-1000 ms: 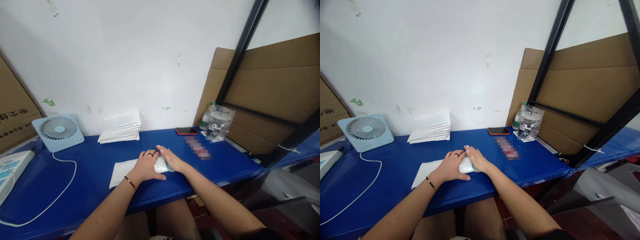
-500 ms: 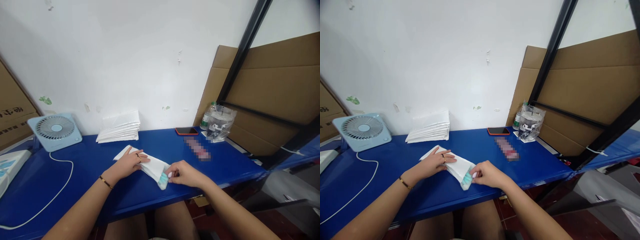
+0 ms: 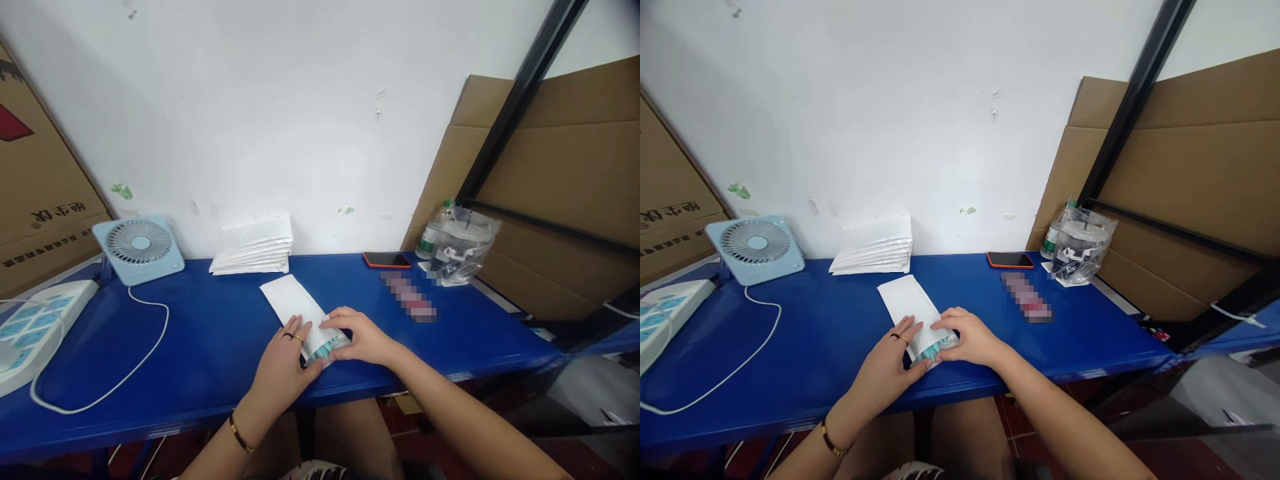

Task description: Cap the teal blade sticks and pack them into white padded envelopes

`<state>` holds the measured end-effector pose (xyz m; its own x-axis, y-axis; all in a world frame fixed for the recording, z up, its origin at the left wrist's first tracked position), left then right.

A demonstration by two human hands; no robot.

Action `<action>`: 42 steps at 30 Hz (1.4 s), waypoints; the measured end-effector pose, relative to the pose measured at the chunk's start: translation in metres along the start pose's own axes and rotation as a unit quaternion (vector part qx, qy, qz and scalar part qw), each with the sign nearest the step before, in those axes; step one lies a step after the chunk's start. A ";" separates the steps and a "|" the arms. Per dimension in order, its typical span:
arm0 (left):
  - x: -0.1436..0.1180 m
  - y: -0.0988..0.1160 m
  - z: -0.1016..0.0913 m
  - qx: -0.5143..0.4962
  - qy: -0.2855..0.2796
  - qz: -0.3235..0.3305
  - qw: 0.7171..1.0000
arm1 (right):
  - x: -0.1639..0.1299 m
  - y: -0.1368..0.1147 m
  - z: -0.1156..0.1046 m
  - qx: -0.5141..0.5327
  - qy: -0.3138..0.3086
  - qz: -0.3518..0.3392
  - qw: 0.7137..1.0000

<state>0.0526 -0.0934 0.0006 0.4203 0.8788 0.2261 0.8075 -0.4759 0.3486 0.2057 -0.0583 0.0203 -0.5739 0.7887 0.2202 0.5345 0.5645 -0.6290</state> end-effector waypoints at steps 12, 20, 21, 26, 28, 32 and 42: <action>0.001 -0.013 -0.012 -0.073 -0.057 -0.029 0.995 | 0.016 -0.003 0.008 0.012 0.033 0.030 0.999; 0.003 -0.026 -0.020 -0.089 -0.044 -0.010 0.995 | 0.018 -0.019 0.014 -0.057 0.019 0.021 0.998; 0.003 -0.026 -0.021 -0.080 -0.029 -0.010 0.996 | 0.019 -0.019 0.015 -0.073 0.035 0.031 0.996; 0.002 -0.024 -0.017 -0.024 0.006 -0.015 1.000 | 0.020 -0.020 0.019 -0.044 0.015 0.023 0.999; 0.003 -0.024 -0.012 -0.001 0.000 -0.027 1.000 | 0.022 -0.015 0.020 -0.030 0.015 0.029 0.999; 0.005 -0.025 -0.009 0.039 0.002 -0.060 0.997 | 0.023 -0.009 0.017 -0.031 0.054 0.050 0.997; -0.018 -0.017 -0.018 -0.039 0.010 0.060 0.997 | -0.012 -0.013 -0.002 -0.010 0.002 -0.029 1.000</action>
Point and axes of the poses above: each hand's wrist, its own x-axis towards the middle knuckle, its own z-axis out of the palm, y = z × x, the point moved 6 cm from there along x, towards the middle knuckle, and after that the axes turned 6 degrees about z, right-handed, at the moved point
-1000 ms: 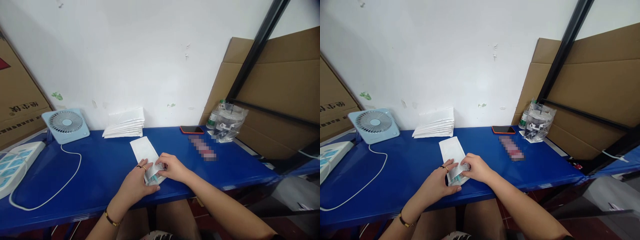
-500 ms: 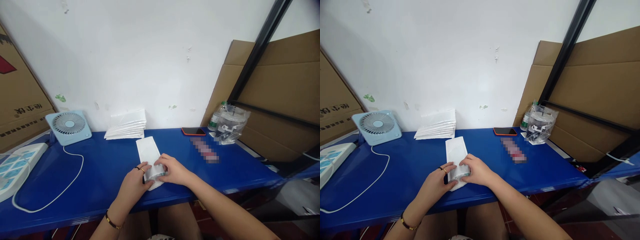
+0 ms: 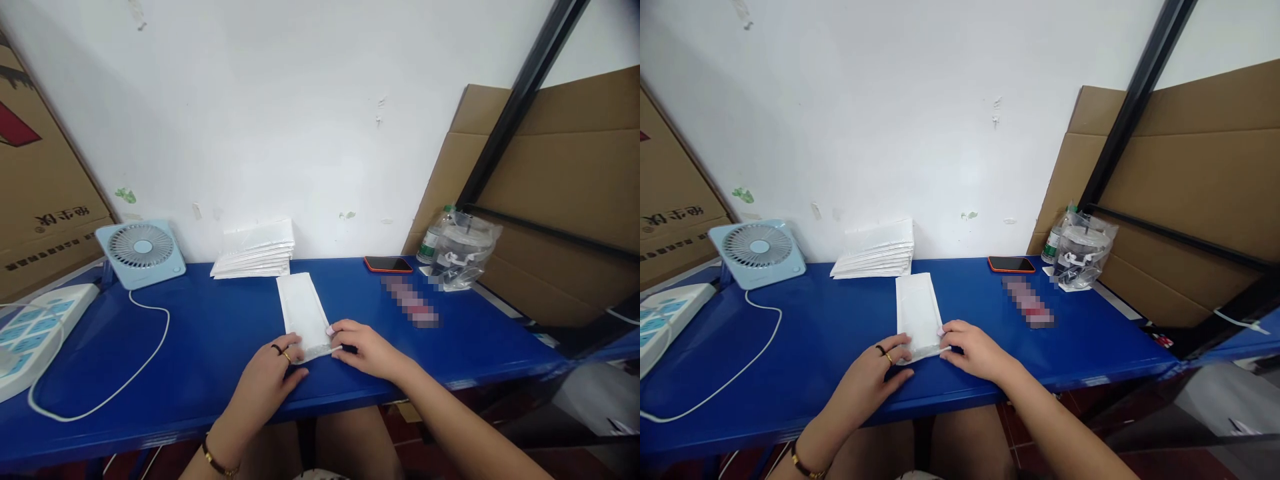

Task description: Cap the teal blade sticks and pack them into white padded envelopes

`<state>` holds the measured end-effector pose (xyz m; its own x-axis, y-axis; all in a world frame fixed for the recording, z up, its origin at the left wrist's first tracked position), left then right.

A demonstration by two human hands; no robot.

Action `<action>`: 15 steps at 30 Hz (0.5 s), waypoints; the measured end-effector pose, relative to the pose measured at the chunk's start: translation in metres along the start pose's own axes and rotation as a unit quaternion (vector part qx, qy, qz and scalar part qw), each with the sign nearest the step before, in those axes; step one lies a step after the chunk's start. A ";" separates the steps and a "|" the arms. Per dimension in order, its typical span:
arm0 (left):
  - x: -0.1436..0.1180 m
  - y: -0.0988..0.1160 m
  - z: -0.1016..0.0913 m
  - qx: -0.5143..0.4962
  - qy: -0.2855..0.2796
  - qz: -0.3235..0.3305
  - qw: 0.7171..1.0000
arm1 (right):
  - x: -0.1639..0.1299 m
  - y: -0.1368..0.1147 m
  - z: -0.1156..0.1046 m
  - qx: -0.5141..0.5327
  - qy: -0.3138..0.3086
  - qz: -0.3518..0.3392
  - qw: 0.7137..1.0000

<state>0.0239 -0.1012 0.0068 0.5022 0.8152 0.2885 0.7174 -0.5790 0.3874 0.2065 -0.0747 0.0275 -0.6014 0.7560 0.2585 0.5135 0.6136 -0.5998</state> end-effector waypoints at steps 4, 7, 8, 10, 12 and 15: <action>0.010 0.000 -0.004 0.007 0.026 -0.053 0.998 | 0.009 0.010 0.003 0.012 0.035 0.054 0.998; 0.018 -0.007 -0.006 0.024 0.022 -0.117 0.993 | 0.020 0.019 0.006 -0.016 0.066 0.113 0.991; 0.020 -0.010 -0.005 0.031 0.019 -0.135 0.990 | 0.022 0.021 0.007 -0.030 0.073 0.127 0.989; 0.023 -0.017 -0.005 0.047 0.015 -0.162 0.986 | 0.025 0.021 0.010 -0.059 0.086 0.142 0.984; 0.026 -0.023 -0.003 0.056 0.009 -0.176 0.983 | 0.025 0.015 0.009 -0.110 0.119 0.130 0.978; 0.033 -0.032 -0.001 0.048 -0.022 -0.187 0.981 | 0.020 -0.010 0.011 -0.226 0.155 0.033 0.961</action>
Point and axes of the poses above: each hand's wrist, its own x-axis towards the middle knuckle, its own z-axis out of the palm, y = z × x, the point moved 6 cm from there along x, towards the middle knuckle, and after that the axes turned 6 degrees about z, right-handed, at the moved point
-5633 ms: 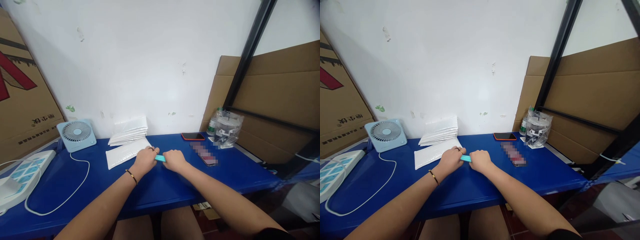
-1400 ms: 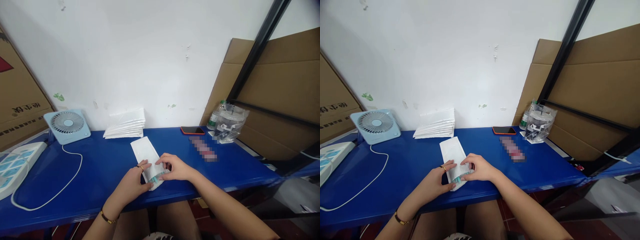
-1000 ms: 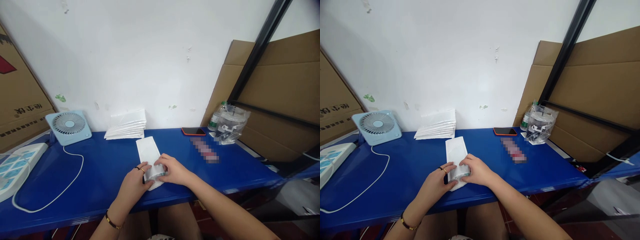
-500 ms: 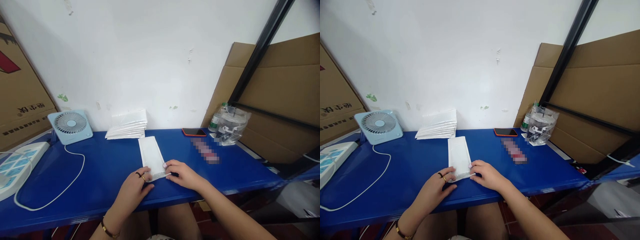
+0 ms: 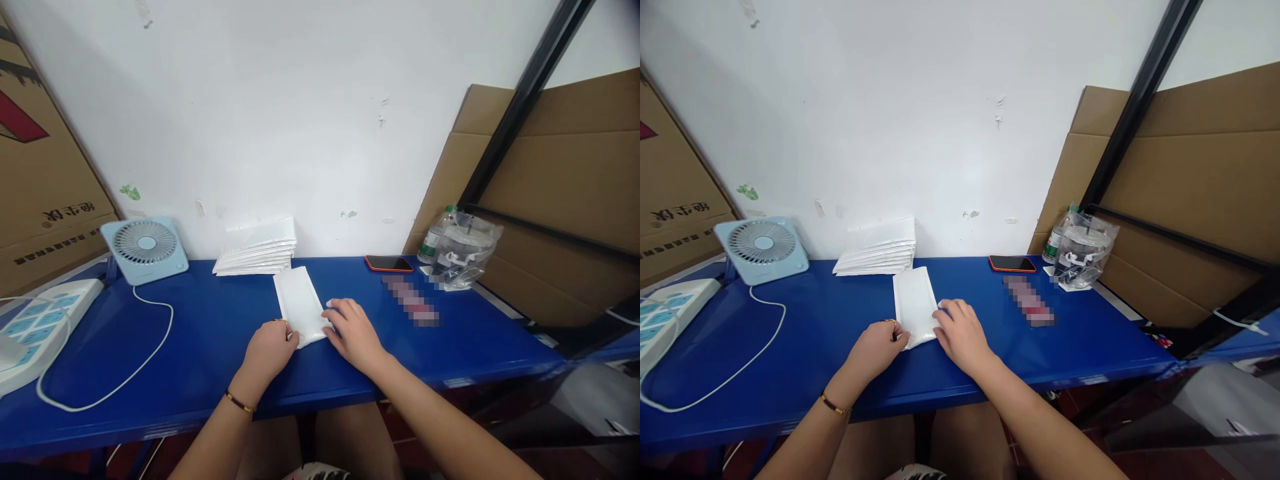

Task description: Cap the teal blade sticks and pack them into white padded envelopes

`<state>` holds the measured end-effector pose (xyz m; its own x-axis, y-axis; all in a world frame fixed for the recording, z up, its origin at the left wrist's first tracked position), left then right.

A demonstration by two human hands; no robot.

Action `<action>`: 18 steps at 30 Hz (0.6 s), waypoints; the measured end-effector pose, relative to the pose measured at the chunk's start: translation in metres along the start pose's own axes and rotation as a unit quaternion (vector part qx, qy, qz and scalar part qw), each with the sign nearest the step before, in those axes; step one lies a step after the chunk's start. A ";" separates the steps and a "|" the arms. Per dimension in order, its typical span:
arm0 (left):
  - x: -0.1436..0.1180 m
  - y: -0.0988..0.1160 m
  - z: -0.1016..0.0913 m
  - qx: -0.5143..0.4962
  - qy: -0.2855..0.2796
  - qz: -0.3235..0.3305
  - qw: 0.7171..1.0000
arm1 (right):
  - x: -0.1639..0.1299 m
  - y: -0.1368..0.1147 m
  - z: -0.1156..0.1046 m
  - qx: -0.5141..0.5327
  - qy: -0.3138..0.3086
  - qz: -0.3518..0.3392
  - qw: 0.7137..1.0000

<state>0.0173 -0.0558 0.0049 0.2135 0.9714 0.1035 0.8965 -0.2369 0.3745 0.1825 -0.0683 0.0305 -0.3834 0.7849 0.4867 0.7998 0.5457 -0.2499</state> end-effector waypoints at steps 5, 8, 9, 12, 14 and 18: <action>0.018 -0.011 0.000 -0.065 -0.059 -0.017 0.996 | -0.008 -0.034 0.011 -0.091 -0.029 -0.152 0.984; 0.026 -0.018 0.004 -0.192 -0.109 -0.042 0.975 | -0.002 -0.036 0.021 -0.133 -0.025 -0.152 0.979; 0.028 -0.020 0.006 -0.247 -0.123 -0.059 0.959 | 0.001 -0.036 0.024 -0.145 -0.021 -0.149 0.978; 0.031 -0.022 0.014 -0.368 -0.160 -0.104 0.910 | 0.010 -0.035 0.029 -0.175 -0.005 -0.138 0.975; 0.032 -0.018 0.016 -0.406 -0.182 -0.110 0.889 | 0.015 -0.034 0.027 -0.187 0.012 -0.138 0.973; 0.034 -0.002 0.001 -0.546 -0.184 -0.066 0.814 | 0.023 -0.021 -0.006 -0.147 0.079 -0.113 0.979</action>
Point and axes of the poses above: each hand's wrist, its own x-axis towards the middle knuckle, its own z-axis out of the palm, y = z × x, the point moved 6 cm from there along x, towards the middle knuckle, and after that the axes turned 6 degrees about z, right-handed, at the moved point
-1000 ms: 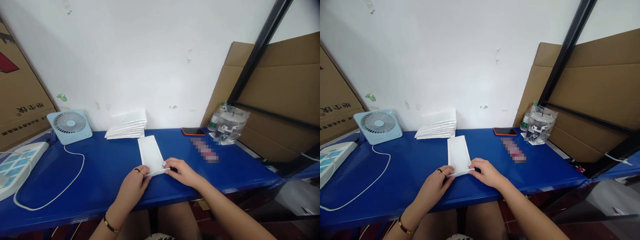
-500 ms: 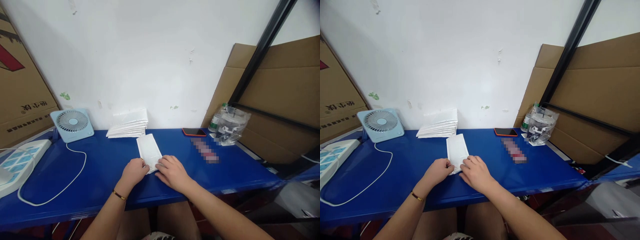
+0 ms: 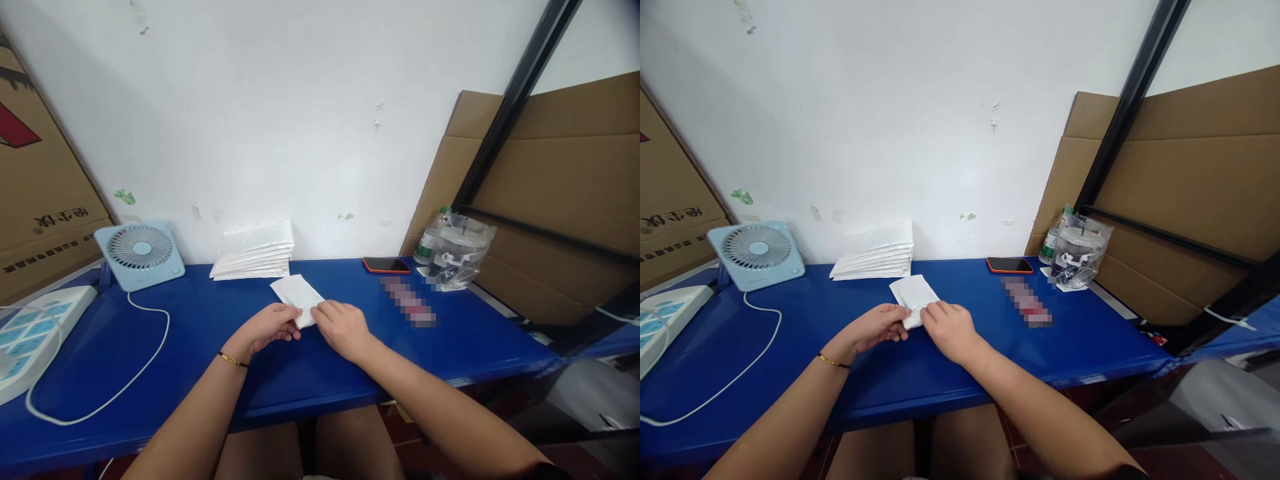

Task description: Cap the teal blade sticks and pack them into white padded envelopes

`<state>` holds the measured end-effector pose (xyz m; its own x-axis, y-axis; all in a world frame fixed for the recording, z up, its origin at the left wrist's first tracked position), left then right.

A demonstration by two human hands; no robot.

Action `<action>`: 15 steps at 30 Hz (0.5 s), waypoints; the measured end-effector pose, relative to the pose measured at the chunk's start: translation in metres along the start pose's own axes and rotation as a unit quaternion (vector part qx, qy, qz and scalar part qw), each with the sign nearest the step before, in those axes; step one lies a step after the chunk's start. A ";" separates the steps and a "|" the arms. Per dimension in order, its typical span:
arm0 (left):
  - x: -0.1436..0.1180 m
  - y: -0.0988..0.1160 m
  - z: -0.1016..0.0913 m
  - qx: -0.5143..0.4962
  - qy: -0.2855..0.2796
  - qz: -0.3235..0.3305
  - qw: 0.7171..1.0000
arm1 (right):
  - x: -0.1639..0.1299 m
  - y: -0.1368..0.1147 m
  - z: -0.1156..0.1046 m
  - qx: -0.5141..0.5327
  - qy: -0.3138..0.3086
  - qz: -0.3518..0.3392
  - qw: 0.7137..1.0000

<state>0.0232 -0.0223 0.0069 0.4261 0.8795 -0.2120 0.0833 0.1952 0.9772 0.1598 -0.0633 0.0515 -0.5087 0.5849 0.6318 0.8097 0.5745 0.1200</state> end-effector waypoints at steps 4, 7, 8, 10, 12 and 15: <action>0.006 0.026 -0.018 -0.074 0.027 0.096 0.992 | 0.005 0.086 -0.028 0.141 0.081 0.210 0.964; 0.024 0.020 -0.035 -0.084 0.062 0.090 0.990 | 0.002 0.167 -0.011 0.298 0.105 0.403 0.859; 0.030 0.014 -0.038 -0.087 0.068 0.077 0.991 | 0.002 0.188 0.005 0.370 0.097 0.443 0.811; 0.041 0.002 -0.041 -0.087 0.075 0.053 0.992 | 0.003 0.217 0.045 0.464 0.054 0.536 0.703; 0.047 -0.007 -0.042 -0.081 0.072 0.047 0.993 | 0.013 0.229 0.078 0.462 0.016 0.565 0.683; 0.048 -0.011 -0.042 -0.094 0.053 0.056 0.993 | 0.031 0.232 0.119 0.422 -0.026 0.588 0.689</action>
<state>0.0049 0.0357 -0.0147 0.3259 0.9387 -0.1121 -0.1332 0.1630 0.9776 0.2966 0.1561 0.0081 0.3275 0.9374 -0.1185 0.2230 -0.1986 -0.9544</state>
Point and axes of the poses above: each hand's wrist, its own x-axis towards the middle knuckle, its own z-axis out of the palm, y = z × x, the point moved 6 cm from there along x, towards the middle knuckle, and after that the axes turned 6 degrees about z, right-handed, at the moved point
